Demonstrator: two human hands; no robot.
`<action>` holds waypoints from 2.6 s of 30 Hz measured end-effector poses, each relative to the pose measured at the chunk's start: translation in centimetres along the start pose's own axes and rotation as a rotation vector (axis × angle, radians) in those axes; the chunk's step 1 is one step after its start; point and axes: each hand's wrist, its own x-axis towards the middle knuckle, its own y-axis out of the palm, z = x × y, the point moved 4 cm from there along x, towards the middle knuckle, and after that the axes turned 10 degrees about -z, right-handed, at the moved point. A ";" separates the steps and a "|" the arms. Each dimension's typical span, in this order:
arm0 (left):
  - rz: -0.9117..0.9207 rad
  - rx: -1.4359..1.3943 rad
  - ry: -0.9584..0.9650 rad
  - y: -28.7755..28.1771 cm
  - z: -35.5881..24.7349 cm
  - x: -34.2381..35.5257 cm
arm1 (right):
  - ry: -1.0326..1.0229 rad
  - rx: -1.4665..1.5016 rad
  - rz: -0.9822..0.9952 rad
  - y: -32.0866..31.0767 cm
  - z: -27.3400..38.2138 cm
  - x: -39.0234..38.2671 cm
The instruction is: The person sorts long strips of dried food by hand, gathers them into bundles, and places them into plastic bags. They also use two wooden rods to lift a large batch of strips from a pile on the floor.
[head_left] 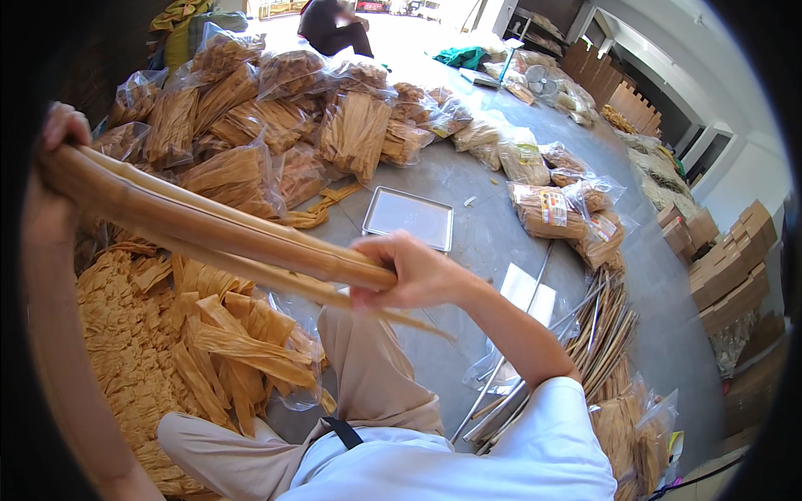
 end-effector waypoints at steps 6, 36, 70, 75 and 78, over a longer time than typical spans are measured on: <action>-0.006 -0.327 -0.539 11.3 11.6 -6.0 | -0.003 0.586 0.195 4.3 -5.2 -8.6; -0.727 0.500 -1.141 -48.9 21.0 -16.1 | 2.205 -0.346 -1.440 7.2 -32.8 -70.7; -1.390 0.764 -1.110 -42.6 29.2 -45.1 | 0.108 -0.091 0.027 35.8 -23.2 17.5; -1.304 1.105 -1.042 -44.3 27.0 -43.1 | 0.290 -0.160 0.060 39.7 -25.4 15.9; -1.171 1.250 -1.076 -46.0 26.7 -40.7 | 0.308 -0.236 0.057 40.5 -26.2 15.9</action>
